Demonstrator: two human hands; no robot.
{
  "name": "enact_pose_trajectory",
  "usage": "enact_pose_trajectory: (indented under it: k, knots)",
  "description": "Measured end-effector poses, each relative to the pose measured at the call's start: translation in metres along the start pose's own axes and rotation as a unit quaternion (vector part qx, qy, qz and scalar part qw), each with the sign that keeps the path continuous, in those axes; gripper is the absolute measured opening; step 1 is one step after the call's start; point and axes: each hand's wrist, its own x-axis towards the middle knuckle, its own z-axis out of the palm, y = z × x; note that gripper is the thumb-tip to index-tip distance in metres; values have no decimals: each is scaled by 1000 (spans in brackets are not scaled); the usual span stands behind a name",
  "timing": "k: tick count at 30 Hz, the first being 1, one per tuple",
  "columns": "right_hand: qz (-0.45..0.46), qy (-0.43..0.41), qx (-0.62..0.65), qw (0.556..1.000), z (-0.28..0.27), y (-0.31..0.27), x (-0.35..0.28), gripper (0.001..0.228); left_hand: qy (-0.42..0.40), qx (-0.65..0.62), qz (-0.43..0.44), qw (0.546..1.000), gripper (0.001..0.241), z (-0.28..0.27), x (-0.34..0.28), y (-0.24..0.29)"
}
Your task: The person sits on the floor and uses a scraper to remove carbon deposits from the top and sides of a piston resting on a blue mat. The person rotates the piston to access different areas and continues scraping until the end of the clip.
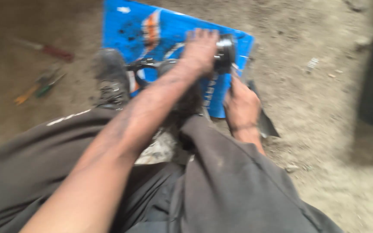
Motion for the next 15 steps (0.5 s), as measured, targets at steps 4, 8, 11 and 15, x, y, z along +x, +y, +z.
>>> enact_pose_trajectory:
  k: [4,8,11,15]
  knots:
    - [39,-22,-16,999,-1,2,-4,49,-61,-11,-29,998,130,16,1,2]
    - [24,-16,9,1000,-1,8,-4,48,-53,4,-30,998,136,25,0,0]
    - [23,7,-27,999,4,5,-5,44,91,100,-29,990,110,47,-7,5]
    - [24,17,-45,999,6,2,-16,45,216,108,-35,970,68,77,-11,13]
